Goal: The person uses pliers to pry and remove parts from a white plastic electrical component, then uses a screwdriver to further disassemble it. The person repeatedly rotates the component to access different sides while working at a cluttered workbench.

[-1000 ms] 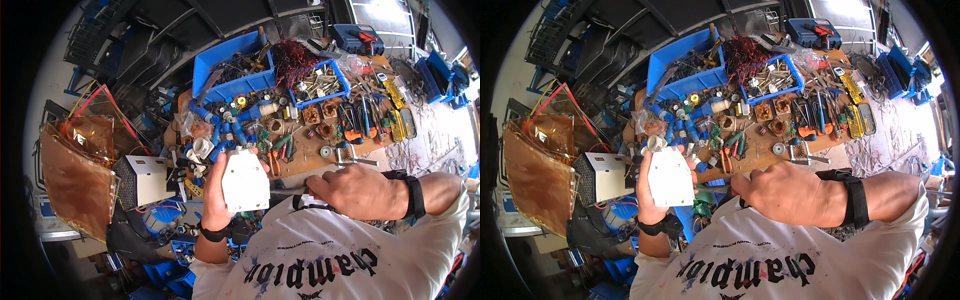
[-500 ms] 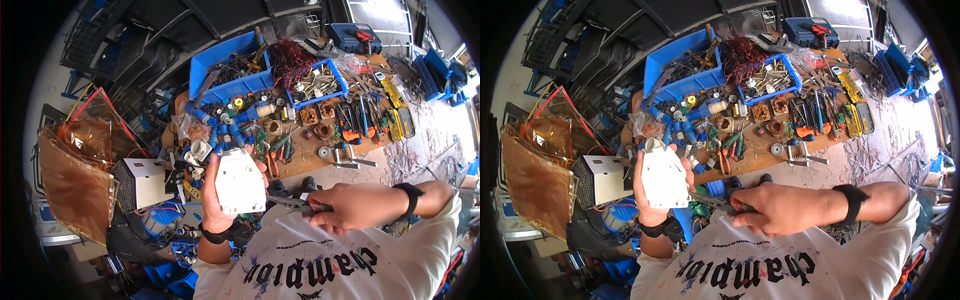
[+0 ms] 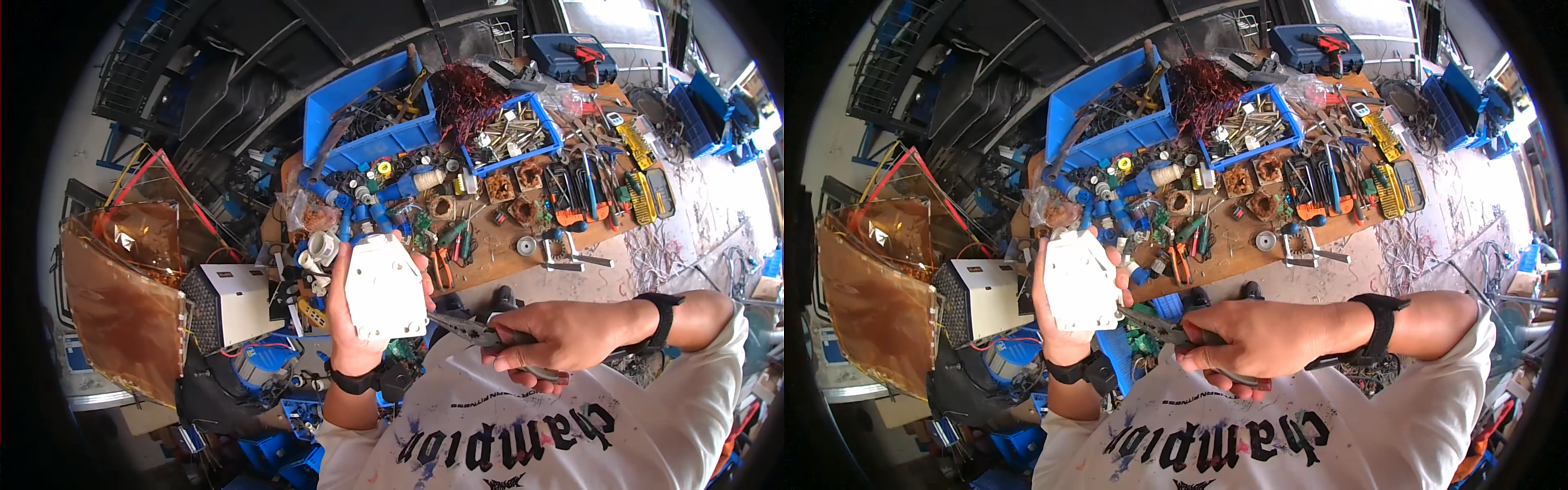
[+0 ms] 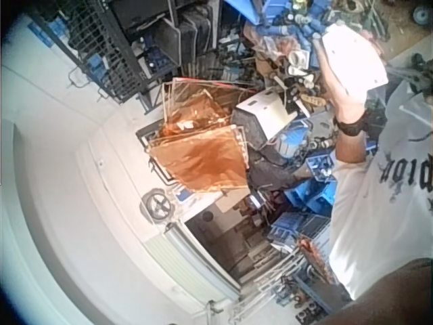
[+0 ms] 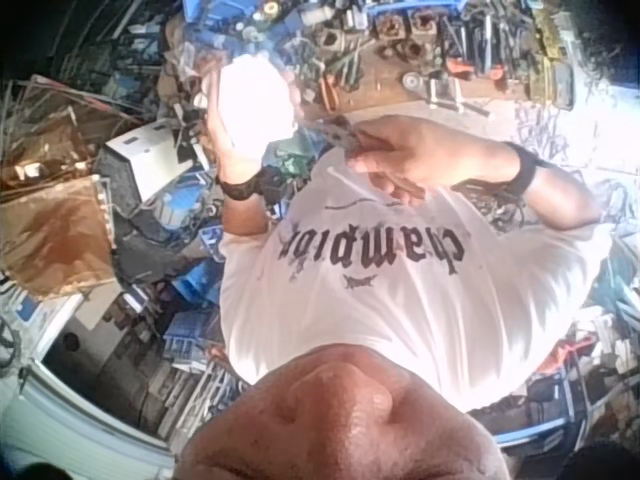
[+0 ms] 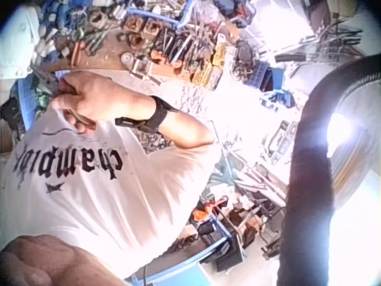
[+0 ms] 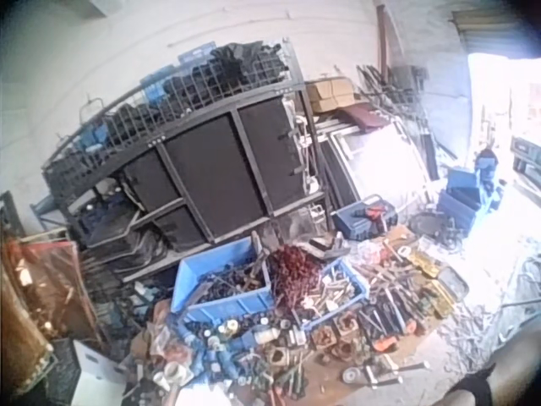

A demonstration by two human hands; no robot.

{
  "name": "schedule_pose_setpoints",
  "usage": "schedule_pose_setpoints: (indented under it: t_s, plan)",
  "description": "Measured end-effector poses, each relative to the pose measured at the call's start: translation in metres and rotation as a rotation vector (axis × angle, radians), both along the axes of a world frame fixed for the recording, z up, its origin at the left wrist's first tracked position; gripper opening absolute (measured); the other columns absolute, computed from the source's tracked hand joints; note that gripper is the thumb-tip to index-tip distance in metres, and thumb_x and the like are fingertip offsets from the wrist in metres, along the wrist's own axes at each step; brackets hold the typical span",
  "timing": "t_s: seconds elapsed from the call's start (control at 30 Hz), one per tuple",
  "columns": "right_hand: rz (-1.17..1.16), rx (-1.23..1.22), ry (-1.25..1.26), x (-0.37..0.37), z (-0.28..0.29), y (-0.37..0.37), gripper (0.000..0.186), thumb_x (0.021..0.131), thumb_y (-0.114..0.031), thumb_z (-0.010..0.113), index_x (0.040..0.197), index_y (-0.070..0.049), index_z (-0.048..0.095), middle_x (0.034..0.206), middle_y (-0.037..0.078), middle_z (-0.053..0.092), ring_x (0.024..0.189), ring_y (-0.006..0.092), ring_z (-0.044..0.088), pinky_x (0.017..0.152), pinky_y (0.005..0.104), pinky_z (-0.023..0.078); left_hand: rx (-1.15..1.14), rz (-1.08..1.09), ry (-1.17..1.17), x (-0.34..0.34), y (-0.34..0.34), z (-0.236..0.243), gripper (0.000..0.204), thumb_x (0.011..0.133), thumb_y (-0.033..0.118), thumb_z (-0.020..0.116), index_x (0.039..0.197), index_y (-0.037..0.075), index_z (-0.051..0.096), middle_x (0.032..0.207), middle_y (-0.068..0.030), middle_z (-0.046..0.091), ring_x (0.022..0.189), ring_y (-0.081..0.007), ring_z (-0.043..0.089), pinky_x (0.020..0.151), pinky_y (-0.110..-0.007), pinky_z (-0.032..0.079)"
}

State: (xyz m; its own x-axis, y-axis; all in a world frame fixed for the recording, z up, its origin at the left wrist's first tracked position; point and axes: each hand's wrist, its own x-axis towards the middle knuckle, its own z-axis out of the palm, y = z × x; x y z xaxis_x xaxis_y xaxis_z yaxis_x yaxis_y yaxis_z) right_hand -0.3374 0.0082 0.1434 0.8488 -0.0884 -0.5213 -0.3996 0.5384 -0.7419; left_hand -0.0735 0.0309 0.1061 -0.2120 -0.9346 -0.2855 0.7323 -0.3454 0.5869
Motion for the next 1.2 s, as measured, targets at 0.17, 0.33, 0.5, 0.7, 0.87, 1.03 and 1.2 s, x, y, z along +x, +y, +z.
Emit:
schedule_pose_setpoints:
  t_s: [0.17, 0.33, 0.5, 0.7, 0.87, 1.03, 1.2]
  plan:
    - [0.027, -0.31, 0.072, -0.001, 0.005, -0.013, 0.024, 0.102, -0.026, 0.053, 0.096, -0.003, 0.048, 0.072, 0.002, 0.06, 0.06, 0.0111, 0.062, 0.053, 0.0276, 0.049, 0.058, 0.06, -0.035, 0.003, -0.005, -0.009, 0.062, 0.099, 0.054, 0.038, 0.134, 0.004, 0.049, 0.108, -0.0207, 0.064, 0.085, -0.0357, 0.066, 0.064, -0.051, 0.06]
    - [-0.047, -0.383, 0.062, -0.012, 0.007, -0.018, 0.023, 0.101, -0.023, 0.054, 0.099, -0.001, 0.051, 0.084, 0.006, 0.066, 0.074, 0.0119, 0.066, 0.064, 0.0296, 0.051, 0.007, 0.126, 0.066, 0.01, -0.007, -0.007, 0.064, 0.098, 0.054, 0.042, 0.137, 0.004, 0.046, 0.115, -0.0186, 0.064, 0.096, -0.0352, 0.066, 0.075, -0.054, 0.059]
    - [-0.124, -0.487, 0.072, -0.006, 0.009, -0.011, 0.02, 0.099, -0.018, 0.057, 0.096, 0.0, 0.05, 0.087, 0.008, 0.066, 0.077, 0.0133, 0.066, 0.069, 0.0311, 0.049, 0.055, 0.244, 0.069, 0.0, -0.009, -0.009, 0.057, 0.099, 0.052, 0.045, 0.13, 0.007, 0.053, 0.114, -0.0141, 0.065, 0.099, -0.0313, 0.066, 0.081, -0.053, 0.057]
    - [-0.114, -0.578, 0.082, 0.003, -0.002, -0.002, 0.019, 0.098, -0.02, 0.057, 0.1, -0.002, 0.052, 0.076, 0.007, 0.06, 0.068, 0.0151, 0.06, 0.063, 0.0334, 0.046, 0.022, 0.25, -0.046, -0.016, -0.007, -0.008, 0.05, 0.098, 0.055, 0.045, 0.125, 0.014, 0.057, 0.116, -0.006, 0.065, 0.105, -0.0253, 0.064, 0.089, -0.048, 0.051]
    - [-0.155, -0.452, 0.075, 0.01, -0.009, 0.002, 0.019, 0.1, -0.019, 0.055, 0.108, -0.001, 0.054, 0.088, 0.004, 0.065, 0.073, 0.0077, 0.06, 0.059, 0.0252, 0.048, 0.045, 0.258, -0.12, -0.023, -0.003, -0.012, 0.053, 0.097, 0.058, 0.045, 0.125, 0.015, 0.057, 0.117, -0.0058, 0.065, 0.107, -0.0253, 0.063, 0.093, -0.049, 0.048]
    - [-0.308, -0.361, 0.014, 0.015, -0.018, 0.008, 0.018, 0.099, -0.02, 0.056, 0.103, -0.002, 0.054, 0.078, 0.002, 0.063, 0.058, 0.0082, 0.057, 0.054, 0.0247, 0.047, -0.004, 0.28, -0.252, -0.03, -0.002, -0.018, 0.061, 0.096, 0.064, 0.041, 0.127, 0.013, 0.053, 0.116, -0.0063, 0.065, 0.104, -0.0239, 0.065, 0.089, -0.045, 0.052]
    - [-0.307, -0.34, 0.092, 0.023, -0.017, 0.014, 0.023, 0.1, -0.023, 0.057, 0.097, -0.001, 0.053, 0.073, 0.003, 0.062, 0.06, 0.0087, 0.06, 0.049, 0.0243, 0.046, 0.032, 0.373, -0.237, -0.031, -0.003, -0.026, 0.056, 0.098, 0.058, 0.043, 0.126, 0.011, 0.055, 0.115, -0.0056, 0.066, 0.104, -0.0217, 0.065, 0.09, -0.043, 0.053]
